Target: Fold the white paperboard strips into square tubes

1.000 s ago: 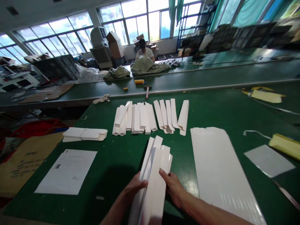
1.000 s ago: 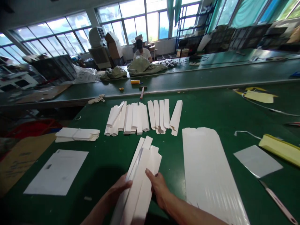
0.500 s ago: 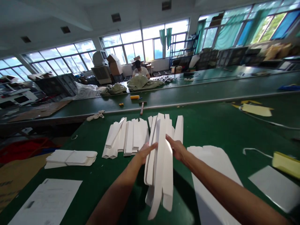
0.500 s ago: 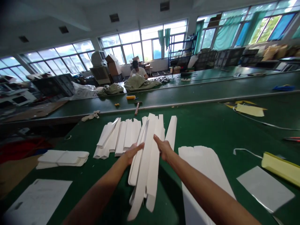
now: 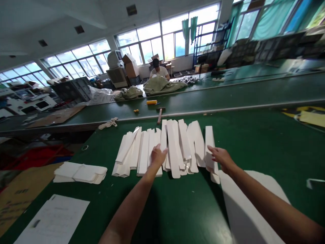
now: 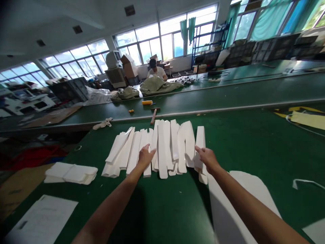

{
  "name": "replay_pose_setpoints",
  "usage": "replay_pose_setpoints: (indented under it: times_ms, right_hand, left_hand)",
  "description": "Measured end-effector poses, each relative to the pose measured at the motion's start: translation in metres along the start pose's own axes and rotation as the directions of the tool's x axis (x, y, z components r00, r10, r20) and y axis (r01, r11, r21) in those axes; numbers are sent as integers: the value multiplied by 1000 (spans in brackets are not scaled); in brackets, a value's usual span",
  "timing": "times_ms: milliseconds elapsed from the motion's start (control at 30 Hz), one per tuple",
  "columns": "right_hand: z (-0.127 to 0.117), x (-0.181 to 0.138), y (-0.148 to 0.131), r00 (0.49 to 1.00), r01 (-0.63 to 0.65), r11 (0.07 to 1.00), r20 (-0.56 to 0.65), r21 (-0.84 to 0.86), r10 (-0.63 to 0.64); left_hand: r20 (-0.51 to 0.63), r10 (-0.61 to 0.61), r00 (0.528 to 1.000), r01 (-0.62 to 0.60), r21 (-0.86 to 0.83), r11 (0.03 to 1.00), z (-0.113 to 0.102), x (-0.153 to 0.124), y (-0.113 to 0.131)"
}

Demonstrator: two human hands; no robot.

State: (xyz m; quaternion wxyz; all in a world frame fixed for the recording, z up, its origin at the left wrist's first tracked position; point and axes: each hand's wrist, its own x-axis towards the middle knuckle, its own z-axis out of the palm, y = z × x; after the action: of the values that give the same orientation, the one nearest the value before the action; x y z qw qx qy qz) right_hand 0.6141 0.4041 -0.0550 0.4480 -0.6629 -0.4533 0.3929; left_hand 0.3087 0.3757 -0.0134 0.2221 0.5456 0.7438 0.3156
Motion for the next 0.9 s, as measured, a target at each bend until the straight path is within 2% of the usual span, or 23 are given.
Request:
replay_pose_setpoints:
  times_ms: [100, 200, 233, 300, 367, 433, 500, 567, 667, 767, 900]
  right_hand:
    - [-36, -27, 31, 999, -37, 999, -24, 0, 37]
    - [-85, -60, 59, 995, -46, 996, -90, -78, 39]
    - [-102, -72, 68, 992, -52, 990, -124, -131, 36]
    - [-135, -96, 85, 978, -77, 961, -210, -264, 21]
    - [-161, -122, 101, 956, -108, 912, -292, -395, -13]
    - [-177, -149, 115, 940, -123, 866, -337, -484, -54]
    - [-179, -176, 128, 934, -128, 812, -346, -569, -95]
    - [-170, -202, 140, 941, -111, 720, -306, -685, -146]
    - [-144, -232, 159, 967, -35, 611, -182, -791, -180]
    - [-127, -247, 171, 979, -12, 634, -138, -773, -149]
    - [-138, -246, 177, 989, 6, 685, -95, -729, -110]
  left_hand:
    - [-83, 82, 993, -79, 43, 996, 3, -43, -20]
    - [-63, 139, 988, -136, 45, 990, 20, -105, -41]
    - [-22, 153, 988, -152, 33, 988, 29, -128, -48]
    - [136, 147, 980, -145, -28, 989, 50, -172, -59]
    - [316, 125, 941, -105, -78, 991, 73, -211, -62]
    - [457, 115, 882, -79, -97, 992, 96, -240, -56]
    - [553, 106, 826, -62, -98, 993, 118, -260, -41]
    - [620, 67, 782, -24, -77, 997, 140, -274, -20]
    - [658, -17, 753, 35, -15, 999, 168, -289, 15]
    - [643, -84, 761, 66, 52, 996, 188, -304, 43]
    - [630, -94, 771, 37, 103, 994, 199, -319, 60]
